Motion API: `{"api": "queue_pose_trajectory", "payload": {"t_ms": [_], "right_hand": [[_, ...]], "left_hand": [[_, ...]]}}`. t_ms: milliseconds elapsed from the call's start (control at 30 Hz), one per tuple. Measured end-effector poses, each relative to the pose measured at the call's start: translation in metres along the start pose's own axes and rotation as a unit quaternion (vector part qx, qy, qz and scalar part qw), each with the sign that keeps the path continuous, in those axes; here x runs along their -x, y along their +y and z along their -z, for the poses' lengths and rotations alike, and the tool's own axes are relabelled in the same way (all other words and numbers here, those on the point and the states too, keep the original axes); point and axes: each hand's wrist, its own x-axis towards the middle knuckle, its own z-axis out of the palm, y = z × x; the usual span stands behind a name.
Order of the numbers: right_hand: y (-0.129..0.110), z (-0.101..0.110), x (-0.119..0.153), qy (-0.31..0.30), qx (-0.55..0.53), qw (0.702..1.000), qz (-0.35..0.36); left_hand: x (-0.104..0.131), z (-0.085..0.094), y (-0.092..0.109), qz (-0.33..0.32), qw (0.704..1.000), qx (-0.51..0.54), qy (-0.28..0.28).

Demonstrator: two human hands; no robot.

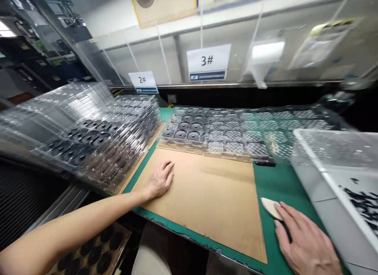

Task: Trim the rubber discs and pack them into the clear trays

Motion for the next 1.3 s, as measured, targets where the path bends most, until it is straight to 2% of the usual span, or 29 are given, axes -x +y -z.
{"api": "queue_pose_trajectory", "payload": {"t_ms": [233, 400, 867, 1300], "right_hand": [[-0.013, 0.009, -0.004, 0.011, 0.018, 1.0, 0.01], [-0.011, 0.009, -0.005, 0.039, 0.023, 0.999, 0.03], [-0.006, 0.001, -0.003, 0.061, 0.038, 0.996, 0.049], [-0.01, 0.005, -0.002, 0.039, 0.047, 0.997, 0.04]], "left_hand": [[-0.001, -0.005, -0.007, -0.015, 0.999, 0.007, 0.028], [-0.001, -0.007, -0.009, -0.019, 0.999, 0.004, 0.039], [-0.001, -0.007, -0.011, -0.023, 0.997, -0.007, 0.076], [-0.002, -0.012, -0.015, -0.028, 0.996, 0.008, 0.081]]}}
